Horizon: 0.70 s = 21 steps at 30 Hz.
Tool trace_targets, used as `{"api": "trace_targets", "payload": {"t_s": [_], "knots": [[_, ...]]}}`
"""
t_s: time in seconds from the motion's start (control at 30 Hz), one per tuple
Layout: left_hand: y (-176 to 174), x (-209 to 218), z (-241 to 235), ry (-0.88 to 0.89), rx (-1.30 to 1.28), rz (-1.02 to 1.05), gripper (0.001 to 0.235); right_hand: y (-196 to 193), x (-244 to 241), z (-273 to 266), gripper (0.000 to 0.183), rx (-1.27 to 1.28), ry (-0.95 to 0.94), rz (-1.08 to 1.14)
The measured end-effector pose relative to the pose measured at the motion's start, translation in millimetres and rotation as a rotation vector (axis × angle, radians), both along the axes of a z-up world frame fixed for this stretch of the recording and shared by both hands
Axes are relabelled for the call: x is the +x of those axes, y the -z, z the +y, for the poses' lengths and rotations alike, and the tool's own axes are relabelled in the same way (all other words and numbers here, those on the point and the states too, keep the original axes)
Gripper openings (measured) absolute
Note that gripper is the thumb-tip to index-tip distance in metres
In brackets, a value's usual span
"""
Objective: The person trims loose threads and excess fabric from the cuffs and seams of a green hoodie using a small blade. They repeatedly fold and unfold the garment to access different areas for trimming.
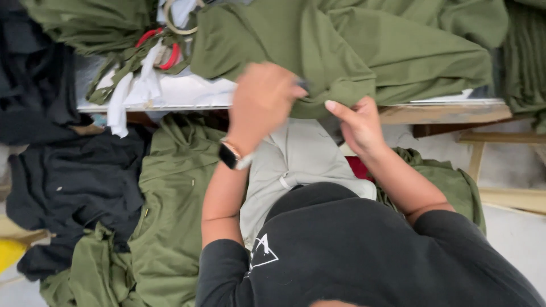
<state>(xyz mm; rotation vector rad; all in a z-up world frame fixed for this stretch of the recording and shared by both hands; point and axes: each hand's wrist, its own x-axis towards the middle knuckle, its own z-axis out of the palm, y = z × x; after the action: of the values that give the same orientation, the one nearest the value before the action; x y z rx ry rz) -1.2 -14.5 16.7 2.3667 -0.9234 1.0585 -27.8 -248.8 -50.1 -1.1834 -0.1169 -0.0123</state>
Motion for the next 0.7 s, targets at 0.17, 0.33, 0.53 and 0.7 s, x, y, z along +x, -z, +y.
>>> {"api": "trace_targets", "payload": {"t_s": [0.17,0.33,0.53,0.7], "knots": [[26.2,25.9,77.6,-0.762,-0.254,0.407,0.034,-3.7,-12.5,0.3,0.028,0.101,-0.109,0.042],[100.5,29.6,148.6,-1.031,-0.066,0.219,0.027,-2.7,-17.7,12.8,0.033,0.342,-0.060,0.009],[101.4,23.8,149.1,-1.014,-0.161,0.200,0.036,-14.8,-17.6,21.0,0.033,0.365,-0.073,-0.005],[23.8,-2.8,68.5,-0.465,-0.414,0.032,0.021,2.3,-15.1,15.7,0.037,0.266,-0.104,-0.013]]}}
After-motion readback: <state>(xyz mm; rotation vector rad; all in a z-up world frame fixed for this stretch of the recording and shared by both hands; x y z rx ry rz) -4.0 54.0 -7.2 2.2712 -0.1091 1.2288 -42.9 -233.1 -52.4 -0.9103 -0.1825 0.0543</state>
